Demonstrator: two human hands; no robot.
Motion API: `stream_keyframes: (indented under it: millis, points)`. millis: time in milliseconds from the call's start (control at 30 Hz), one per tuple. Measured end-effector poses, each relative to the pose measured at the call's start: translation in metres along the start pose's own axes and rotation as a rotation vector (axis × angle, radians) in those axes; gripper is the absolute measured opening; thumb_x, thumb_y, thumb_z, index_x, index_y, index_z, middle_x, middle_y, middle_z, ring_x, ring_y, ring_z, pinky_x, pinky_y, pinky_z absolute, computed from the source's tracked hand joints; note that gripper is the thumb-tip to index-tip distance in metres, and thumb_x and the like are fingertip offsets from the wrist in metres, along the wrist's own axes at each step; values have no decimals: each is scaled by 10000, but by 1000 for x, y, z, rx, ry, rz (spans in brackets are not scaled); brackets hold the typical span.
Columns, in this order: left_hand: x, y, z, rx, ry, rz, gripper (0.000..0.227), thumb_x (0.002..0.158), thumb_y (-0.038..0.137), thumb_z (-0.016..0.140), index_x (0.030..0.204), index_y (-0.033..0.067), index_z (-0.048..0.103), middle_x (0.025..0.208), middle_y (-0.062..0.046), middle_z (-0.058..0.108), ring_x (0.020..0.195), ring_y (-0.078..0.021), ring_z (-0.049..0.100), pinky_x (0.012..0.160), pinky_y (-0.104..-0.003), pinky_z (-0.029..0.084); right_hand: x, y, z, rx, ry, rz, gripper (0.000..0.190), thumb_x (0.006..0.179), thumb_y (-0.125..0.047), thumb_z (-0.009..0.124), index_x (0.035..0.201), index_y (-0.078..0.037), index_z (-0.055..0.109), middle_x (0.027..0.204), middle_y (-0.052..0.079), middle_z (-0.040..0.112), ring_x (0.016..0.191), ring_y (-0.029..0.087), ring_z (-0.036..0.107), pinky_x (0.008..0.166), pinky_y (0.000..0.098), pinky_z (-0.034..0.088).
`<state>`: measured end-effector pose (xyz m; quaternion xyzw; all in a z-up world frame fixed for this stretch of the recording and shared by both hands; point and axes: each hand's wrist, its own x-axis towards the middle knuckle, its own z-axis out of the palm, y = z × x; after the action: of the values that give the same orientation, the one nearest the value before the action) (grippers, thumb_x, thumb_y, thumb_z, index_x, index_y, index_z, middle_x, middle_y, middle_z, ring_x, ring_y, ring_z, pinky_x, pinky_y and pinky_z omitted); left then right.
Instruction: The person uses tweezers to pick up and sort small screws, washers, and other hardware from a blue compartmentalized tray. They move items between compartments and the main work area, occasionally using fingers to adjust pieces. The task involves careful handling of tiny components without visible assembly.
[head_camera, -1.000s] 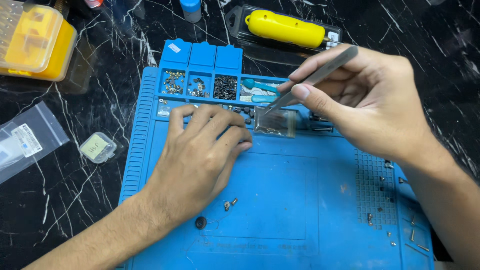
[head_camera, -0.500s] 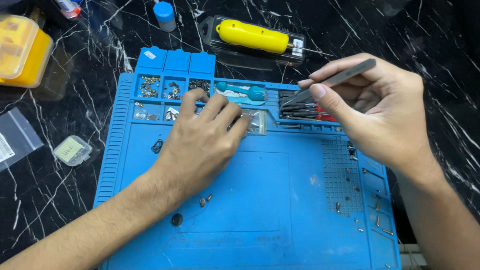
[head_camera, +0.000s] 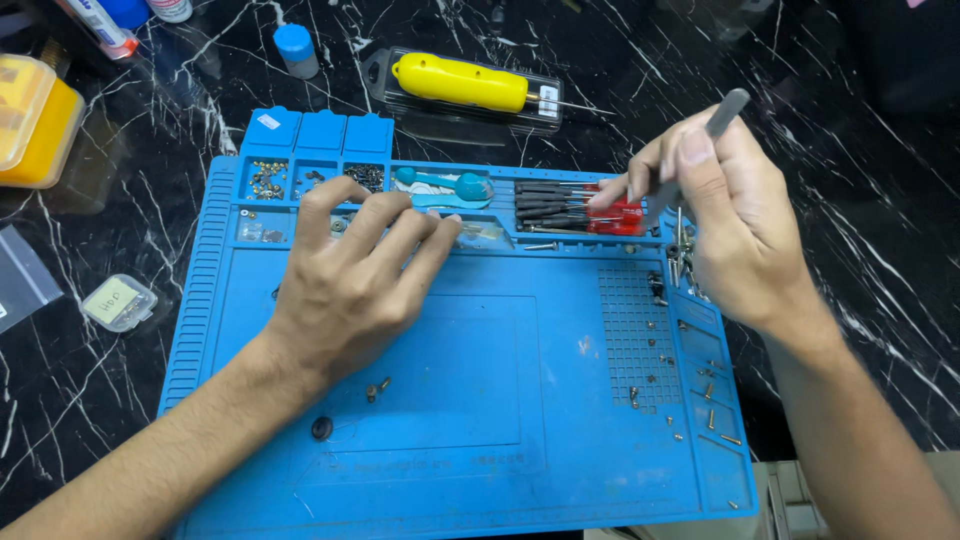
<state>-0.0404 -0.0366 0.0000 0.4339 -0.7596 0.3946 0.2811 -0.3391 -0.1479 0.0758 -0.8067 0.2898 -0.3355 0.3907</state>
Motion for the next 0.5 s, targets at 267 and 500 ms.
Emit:
stream_keyframes:
  millis: [267,500]
  points:
    - [35,22,7,-49,96,-71,93,1174,18,847,1127,92,879,898,-15,665,921,-226,717,1001,-458,499,17,-7,7,21,-130,257,470,1183,-396,447,1250,13,669,1183,187,816,962,268,869,859,356,735]
    - [43,10,9,-67,129,8,93,1175,-5,877,1169,88,883,978,-6,713,961,-222,761,1000,-451,501,33,8,27,492,-86,571,444,1062,-208,788,925,-202,365,893,154,727,881,294,871,813,413,758]
